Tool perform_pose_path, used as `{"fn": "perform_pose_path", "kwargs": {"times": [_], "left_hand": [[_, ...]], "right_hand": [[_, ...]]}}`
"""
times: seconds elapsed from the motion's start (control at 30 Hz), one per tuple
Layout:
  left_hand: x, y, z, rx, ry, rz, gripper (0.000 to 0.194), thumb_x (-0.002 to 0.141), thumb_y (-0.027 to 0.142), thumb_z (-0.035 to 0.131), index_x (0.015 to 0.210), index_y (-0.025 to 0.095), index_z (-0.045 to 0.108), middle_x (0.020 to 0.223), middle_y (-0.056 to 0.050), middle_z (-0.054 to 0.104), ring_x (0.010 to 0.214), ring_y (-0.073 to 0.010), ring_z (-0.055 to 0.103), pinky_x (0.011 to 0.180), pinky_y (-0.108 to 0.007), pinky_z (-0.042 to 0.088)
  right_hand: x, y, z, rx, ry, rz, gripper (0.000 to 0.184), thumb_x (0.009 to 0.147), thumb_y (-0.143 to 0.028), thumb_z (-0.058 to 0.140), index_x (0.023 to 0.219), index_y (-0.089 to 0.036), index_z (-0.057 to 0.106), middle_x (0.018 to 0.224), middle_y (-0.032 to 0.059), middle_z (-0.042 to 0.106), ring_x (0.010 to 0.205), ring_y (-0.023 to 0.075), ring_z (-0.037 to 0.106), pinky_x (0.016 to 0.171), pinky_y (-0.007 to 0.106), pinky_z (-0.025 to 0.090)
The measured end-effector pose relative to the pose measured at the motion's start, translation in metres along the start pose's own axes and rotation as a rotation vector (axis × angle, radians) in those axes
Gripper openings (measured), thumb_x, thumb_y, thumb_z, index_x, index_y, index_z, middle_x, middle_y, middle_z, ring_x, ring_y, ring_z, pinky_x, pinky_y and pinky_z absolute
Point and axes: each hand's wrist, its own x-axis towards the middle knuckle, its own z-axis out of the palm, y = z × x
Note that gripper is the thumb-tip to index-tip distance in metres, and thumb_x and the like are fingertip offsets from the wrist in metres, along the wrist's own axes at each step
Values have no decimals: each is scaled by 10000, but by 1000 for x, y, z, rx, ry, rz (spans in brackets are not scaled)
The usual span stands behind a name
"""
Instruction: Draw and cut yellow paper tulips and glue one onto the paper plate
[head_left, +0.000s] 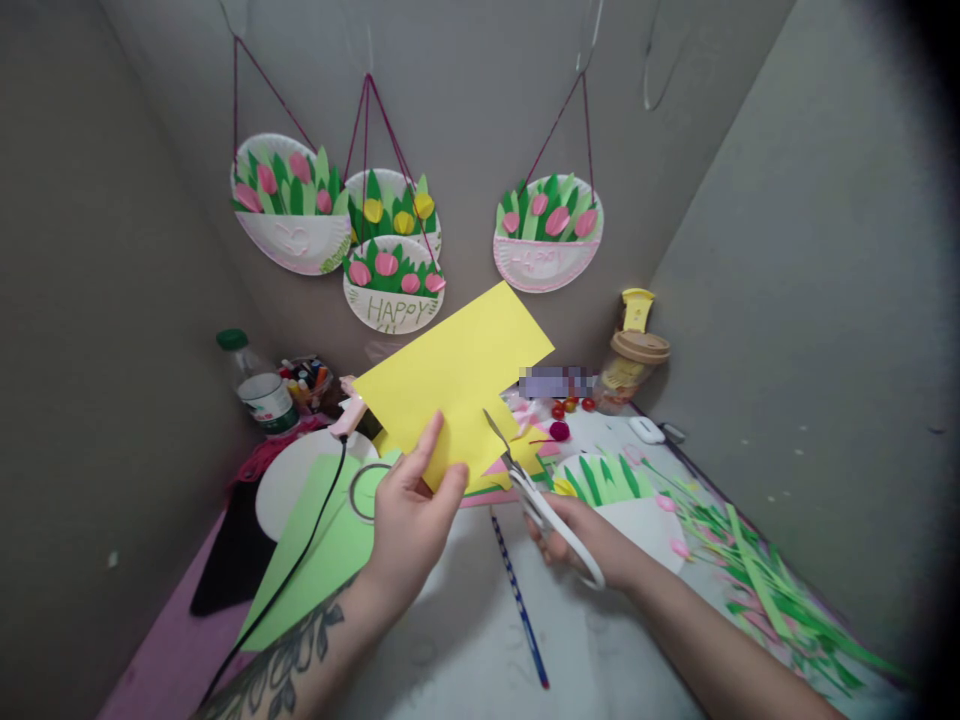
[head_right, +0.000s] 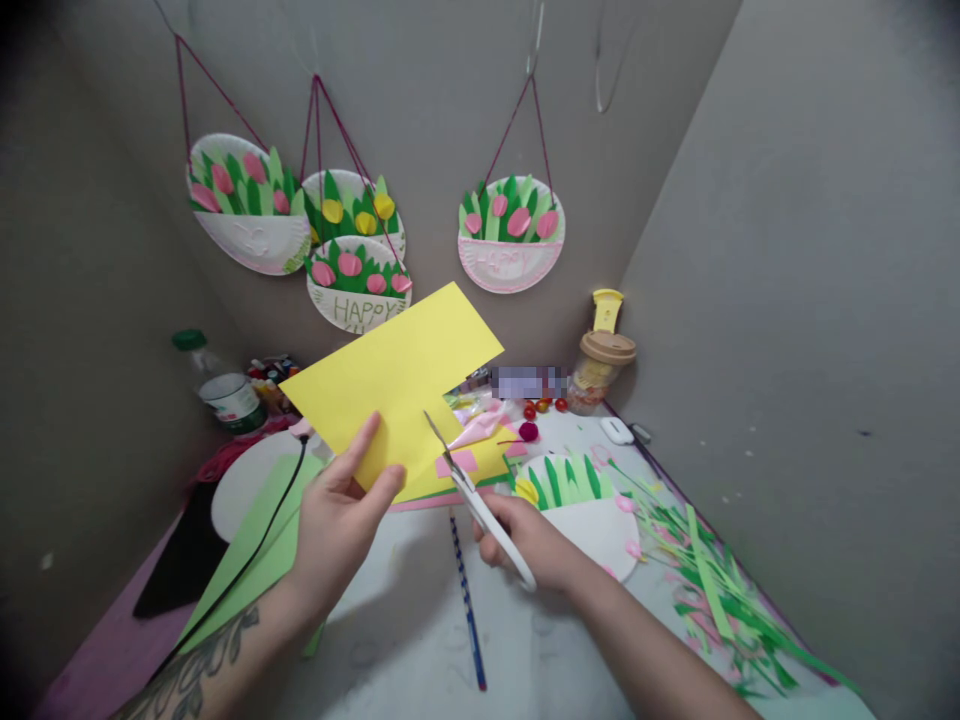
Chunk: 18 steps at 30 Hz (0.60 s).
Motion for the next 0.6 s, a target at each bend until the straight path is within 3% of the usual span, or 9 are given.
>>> {"fn": "perform_pose_path", "kwargs": {"times": [0.13,0.4,0.6], "left_hand": [[0,0,1,-8,10,6,568,774,322,657,1322,223,545,1224,-62,663,1027,-183,638,887,-285,516],[0,-3,0,6,-18,0,590,766,310,669,1333,218,532,1123,-57,708,854,-166,669,756,-269,554],[-2,-3,4,-58,-5,-39,599,761,324,673,1334,222,533,1187,-65,683,969,-184,659,885,-310,529]], "right_hand": [[1,2,0,7,8,7,252,621,-370,625,702,-181,478,655,-22,472,542,95,414,493,221,328],[1,4,0,25,13,5,223,612,-329,617,726,-182,494,708,-17,473,547,87,407,474,210,323],[0,5,3,61,20,17,249,603,-357,626,731,-192,491,681,-19,466,538,99,410,461,220,317]]}}
